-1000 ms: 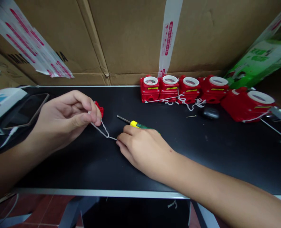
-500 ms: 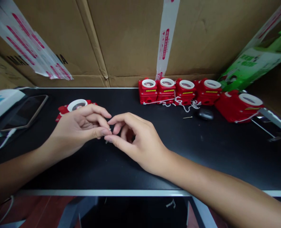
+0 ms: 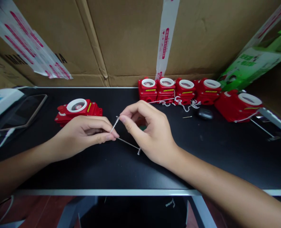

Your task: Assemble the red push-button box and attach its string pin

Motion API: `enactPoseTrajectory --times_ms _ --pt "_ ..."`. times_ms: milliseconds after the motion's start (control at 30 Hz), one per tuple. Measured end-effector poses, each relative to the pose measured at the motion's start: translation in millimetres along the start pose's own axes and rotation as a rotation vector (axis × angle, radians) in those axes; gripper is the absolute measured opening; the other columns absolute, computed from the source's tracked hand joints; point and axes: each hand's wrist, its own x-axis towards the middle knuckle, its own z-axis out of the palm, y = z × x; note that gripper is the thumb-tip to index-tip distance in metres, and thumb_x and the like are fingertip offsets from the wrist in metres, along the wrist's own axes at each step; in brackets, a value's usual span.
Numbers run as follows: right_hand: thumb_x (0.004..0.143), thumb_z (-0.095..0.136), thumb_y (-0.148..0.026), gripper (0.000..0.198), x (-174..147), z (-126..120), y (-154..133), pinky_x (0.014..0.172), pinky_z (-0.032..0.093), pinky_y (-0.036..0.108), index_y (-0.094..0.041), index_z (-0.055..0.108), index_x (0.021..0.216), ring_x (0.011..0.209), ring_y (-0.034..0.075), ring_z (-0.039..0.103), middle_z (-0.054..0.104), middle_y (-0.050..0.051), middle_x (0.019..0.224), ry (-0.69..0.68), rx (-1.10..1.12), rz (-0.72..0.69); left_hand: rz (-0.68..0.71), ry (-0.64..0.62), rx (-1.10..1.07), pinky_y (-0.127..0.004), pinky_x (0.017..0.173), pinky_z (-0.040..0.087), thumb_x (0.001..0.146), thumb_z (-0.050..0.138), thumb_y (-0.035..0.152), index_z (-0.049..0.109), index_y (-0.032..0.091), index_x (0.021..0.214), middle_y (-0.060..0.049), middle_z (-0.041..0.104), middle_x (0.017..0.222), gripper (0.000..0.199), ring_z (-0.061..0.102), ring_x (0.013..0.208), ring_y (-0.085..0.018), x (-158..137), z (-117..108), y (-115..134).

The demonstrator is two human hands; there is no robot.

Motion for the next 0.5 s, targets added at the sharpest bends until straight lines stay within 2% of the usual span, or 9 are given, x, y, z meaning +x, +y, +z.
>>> enactPoseTrajectory --times_ms 133,200,300,433,500 --pt "0.104 0.077 -0.026 0.009 2.7 -3.0 0.6 0.069 0.05 0.031 -0.021 0.072 0.097 0.075 0.014 0.063 0.069 0.0 0.089 0.03 -0.079 0.012 0.186 0.052 0.19 -0.02 0.091 0.057 0.102 0.077 0.025 0.088 0.027 0.105 -0.002 0.078 0.107 0.012 0.075 0.097 -0.012 -3.2 -3.3 3.8" --pt "0.104 0.075 -0.023 0.007 2.7 -2.4 0.5 0.068 0.049 0.03 -0.02 0.073 0.097 0.073 0.013 0.062 0.07 0.0 0.088 -0.012 -0.144 0.015 0.218 0.117 0.234 -0.022 0.094 0.058 0.102 0.076 0.027 0.089 0.028 0.107 -0.004 0.077 0.117 0.014 0.075 0.103 -0.014 -4.1 -4.3 5.5" --pt "0.103 0.073 -0.02 0.007 1.1 0.9 -0.2 0.066 0.047 0.029 -0.019 0.076 0.098 0.073 0.013 0.061 0.071 0.001 0.089 -0.105 -0.23 -0.006 0.224 0.189 0.231 -0.025 0.092 0.06 0.102 0.077 0.028 0.09 0.028 0.107 -0.006 0.077 0.126 0.014 0.075 0.101 -0.015 -4.5 -4.6 6.2" --pt "0.106 0.07 -0.022 0.01 -1.9 4.4 -0.3 0.068 0.049 0.029 -0.019 0.077 0.1 0.077 0.014 0.063 0.071 0.003 0.092 -0.219 -0.247 -0.068 0.208 0.209 0.125 -0.026 0.084 0.061 0.102 0.076 0.026 0.09 0.026 0.106 -0.007 0.082 0.113 0.014 0.073 0.09 -0.015 -3.9 -2.6 6.0" --pt "0.106 0.07 -0.022 0.006 -2.4 3.9 0.0 0.068 0.049 0.029 -0.019 0.076 0.105 0.075 0.013 0.062 0.07 0.002 0.093 -0.202 -0.258 -0.079 0.183 0.21 0.075 -0.023 0.074 0.059 0.102 0.076 0.026 0.09 0.025 0.104 -0.006 0.083 0.104 0.014 0.07 0.081 -0.014 -3.7 -1.3 6.9"
